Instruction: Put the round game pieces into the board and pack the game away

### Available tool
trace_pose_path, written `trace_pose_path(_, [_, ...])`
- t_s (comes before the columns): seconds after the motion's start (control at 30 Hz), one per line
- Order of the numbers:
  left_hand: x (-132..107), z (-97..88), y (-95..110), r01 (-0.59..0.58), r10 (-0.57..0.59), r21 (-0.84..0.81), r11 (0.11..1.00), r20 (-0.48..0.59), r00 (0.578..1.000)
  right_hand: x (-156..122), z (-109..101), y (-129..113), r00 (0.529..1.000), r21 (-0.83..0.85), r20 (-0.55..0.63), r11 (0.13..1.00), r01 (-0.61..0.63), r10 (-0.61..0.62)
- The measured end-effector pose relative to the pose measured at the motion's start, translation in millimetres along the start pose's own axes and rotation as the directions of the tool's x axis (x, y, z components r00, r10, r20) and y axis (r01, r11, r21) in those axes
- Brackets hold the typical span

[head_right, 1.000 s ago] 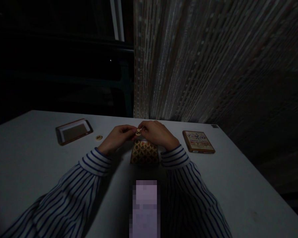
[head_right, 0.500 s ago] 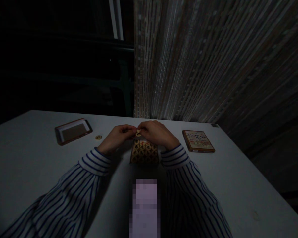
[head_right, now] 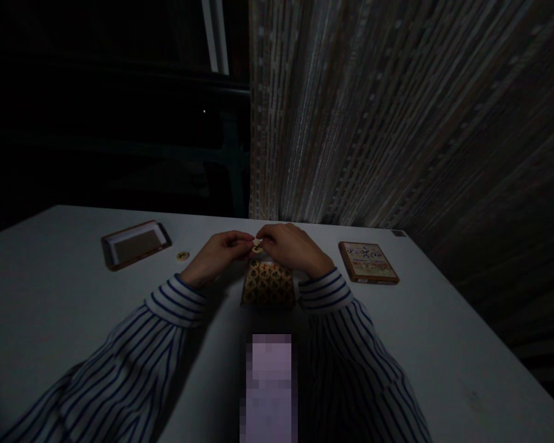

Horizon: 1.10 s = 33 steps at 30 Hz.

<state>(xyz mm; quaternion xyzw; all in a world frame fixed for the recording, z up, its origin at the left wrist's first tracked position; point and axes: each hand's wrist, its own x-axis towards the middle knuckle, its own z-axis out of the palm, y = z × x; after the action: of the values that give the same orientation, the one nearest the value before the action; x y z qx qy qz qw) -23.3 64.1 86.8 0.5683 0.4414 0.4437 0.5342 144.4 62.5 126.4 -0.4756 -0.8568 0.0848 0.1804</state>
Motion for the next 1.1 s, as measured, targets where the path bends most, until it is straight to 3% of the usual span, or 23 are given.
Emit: trace_pose_path(1.1, [0.9,2.0,-3.0,-0.005,0.005,-0.005,1.0,0.008,1.0,2.7,10.0,2.1,0.995,-0.031,0.005,0.995,0.097,-0.097])
